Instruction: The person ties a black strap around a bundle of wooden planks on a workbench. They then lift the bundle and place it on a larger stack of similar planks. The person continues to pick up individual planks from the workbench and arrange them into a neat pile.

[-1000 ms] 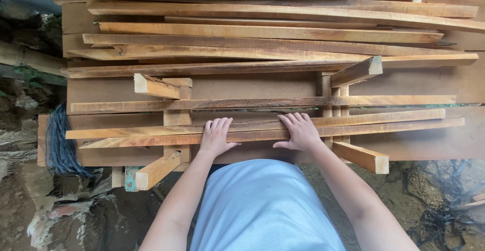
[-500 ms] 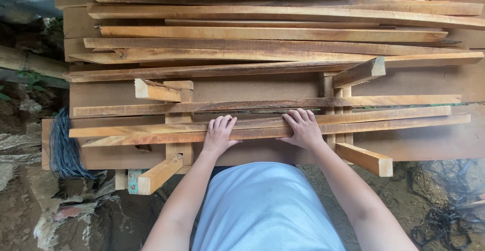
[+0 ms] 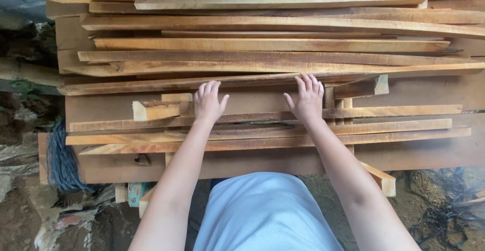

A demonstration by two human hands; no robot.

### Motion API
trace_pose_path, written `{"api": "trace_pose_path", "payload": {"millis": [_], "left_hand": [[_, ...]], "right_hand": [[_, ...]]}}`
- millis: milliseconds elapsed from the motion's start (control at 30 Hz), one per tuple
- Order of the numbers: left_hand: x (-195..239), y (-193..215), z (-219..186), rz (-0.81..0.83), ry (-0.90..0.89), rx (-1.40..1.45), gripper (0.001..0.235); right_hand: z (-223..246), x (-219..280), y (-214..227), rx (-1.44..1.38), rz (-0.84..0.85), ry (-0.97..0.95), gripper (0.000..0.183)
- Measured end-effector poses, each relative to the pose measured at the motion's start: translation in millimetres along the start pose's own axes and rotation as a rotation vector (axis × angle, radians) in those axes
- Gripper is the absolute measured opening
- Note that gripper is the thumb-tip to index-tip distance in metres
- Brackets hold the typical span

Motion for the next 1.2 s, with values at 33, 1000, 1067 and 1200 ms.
{"api": "trace_pose_path", "payload": {"millis": [33, 1000, 1067, 1200], "left_hand": [[-10, -3, 5, 0.0, -0.006, 0.0, 0.057], [1, 206, -63, -0.216, -0.229, -0.091, 0.048], [14, 210, -61, -0.183, -0.213, -0.131, 0.051], [50, 208, -62, -0.073, -0.2, -0.183, 0.055]], "right_hand": [[-4, -9, -4, 0.001, -0.003, -0.005, 0.067], [27, -74, 179, 0.142, 0.119, 0.185, 0.059], [49, -55, 210, 0.138, 0.125, 0.211, 0.056], [71, -11, 244, 0.054, 0.151, 0.226, 0.049]]}}
Point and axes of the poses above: each hand's wrist, its own x-axis away from the middle knuckle, its own y-axis out of the back of the hand, z = x × y, the point moved 6 cm from there along -x, towards the middle knuckle, and after that the axes turned 7 degrees about -y, right-handed, at the moved point
